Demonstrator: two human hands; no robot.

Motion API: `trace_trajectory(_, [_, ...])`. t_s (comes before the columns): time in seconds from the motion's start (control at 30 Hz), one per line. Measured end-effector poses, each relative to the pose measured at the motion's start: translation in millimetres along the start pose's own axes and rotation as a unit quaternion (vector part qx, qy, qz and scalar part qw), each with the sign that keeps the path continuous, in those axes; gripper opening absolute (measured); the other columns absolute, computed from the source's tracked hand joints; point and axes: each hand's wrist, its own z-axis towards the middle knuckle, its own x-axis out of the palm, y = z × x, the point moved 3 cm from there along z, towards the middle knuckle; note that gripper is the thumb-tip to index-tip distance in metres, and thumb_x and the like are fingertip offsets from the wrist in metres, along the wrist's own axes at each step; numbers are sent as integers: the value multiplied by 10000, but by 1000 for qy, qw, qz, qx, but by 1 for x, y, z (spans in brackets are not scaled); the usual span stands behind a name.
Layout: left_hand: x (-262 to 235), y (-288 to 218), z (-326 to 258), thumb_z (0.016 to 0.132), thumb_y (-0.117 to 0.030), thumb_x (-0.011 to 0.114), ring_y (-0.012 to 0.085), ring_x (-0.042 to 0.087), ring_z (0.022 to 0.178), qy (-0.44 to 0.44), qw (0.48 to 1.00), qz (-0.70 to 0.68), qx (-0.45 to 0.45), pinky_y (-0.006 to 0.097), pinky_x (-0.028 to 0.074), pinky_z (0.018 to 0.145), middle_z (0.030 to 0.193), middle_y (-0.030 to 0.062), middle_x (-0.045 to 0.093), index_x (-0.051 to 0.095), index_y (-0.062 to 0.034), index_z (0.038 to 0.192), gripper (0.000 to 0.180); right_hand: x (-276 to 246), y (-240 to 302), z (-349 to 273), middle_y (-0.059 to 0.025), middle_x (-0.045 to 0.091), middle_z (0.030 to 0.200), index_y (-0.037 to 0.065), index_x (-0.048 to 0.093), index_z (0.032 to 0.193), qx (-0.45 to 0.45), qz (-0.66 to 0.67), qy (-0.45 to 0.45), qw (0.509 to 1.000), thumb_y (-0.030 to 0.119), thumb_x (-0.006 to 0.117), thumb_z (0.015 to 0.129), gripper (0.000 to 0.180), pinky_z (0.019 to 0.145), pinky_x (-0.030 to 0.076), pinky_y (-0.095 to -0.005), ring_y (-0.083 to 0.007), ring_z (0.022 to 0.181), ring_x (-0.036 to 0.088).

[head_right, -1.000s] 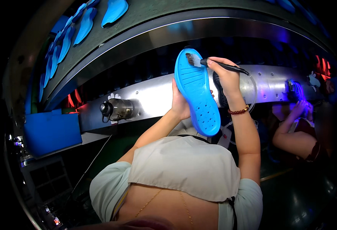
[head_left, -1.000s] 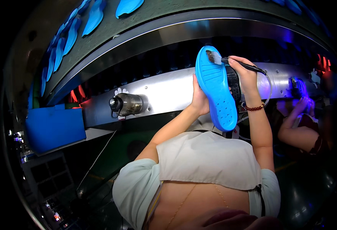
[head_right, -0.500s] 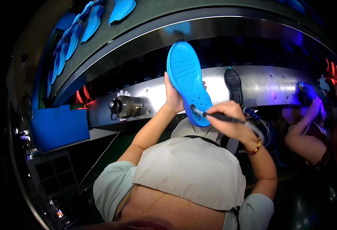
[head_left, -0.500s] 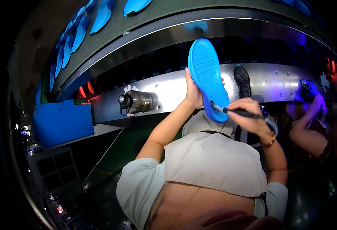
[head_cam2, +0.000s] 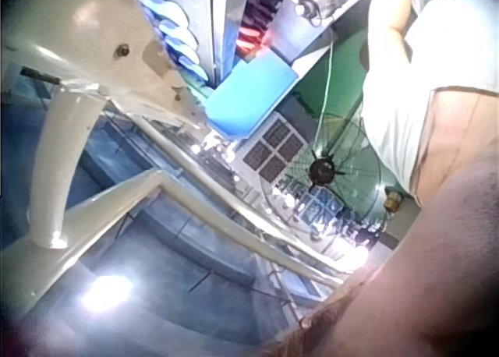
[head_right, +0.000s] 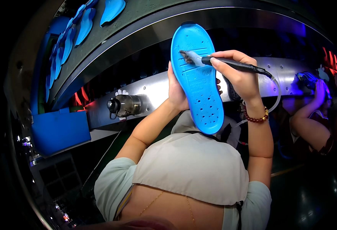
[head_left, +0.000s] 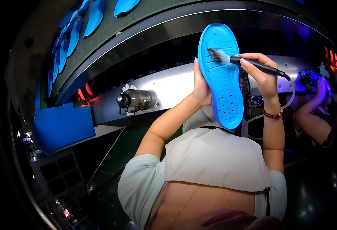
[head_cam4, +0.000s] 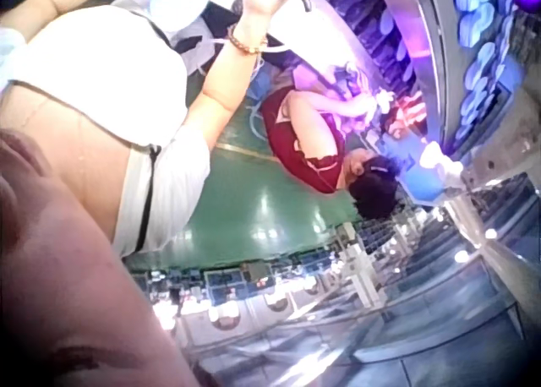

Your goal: The person repeatedly picks up blue flip-flops from a conveyor belt and scrubs their soles with a brush. The person handles the slippers one at a time, scrubbing the textured bottom surface before placing them back on the moving belt.

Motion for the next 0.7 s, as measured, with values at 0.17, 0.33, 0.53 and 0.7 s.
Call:
trace_trajectory(0.17, [6,-12,0,712,-771,102,262,485,1031,-83,994,32,58,419,411,874,1163,148,464,331,-72,1267,922,13,8,-20,-142,632,860,-31,623,900,-158,-71,220,960,6,636,708,196,711,476,-256,-170,813,603])
trace_trajectory(0.33, [6,-15,10,657,-814,73,262,558,886,-130,977,81,146,384,466,784,984,175,550,418,-32,1171,997,2,-4,-12,-105,643,834,-14,634,883,-88,-98,117,984,1,630,709,175,760,473,-271,-157,816,603])
trace_trajectory(0.53, [2,-28,15,590,-861,103,345,556,795,12,971,33,237,455,464,729,935,224,550,405,-35,1157,1046,-5,2,-24,-129,630,857,-3,639,837,-109,-58,93,988,-21,643,675,163,749,471,-303,-202,814,599])
trace_trajectory(0.7, [4,-49,15,578,-870,102,338,554,764,13,960,66,270,440,457,698,886,217,564,477,-19,1089,1060,5,6,-38,-94,639,829,44,655,837,-194,-166,227,940,14,687,635,206,756,449,-312,-197,841,582])
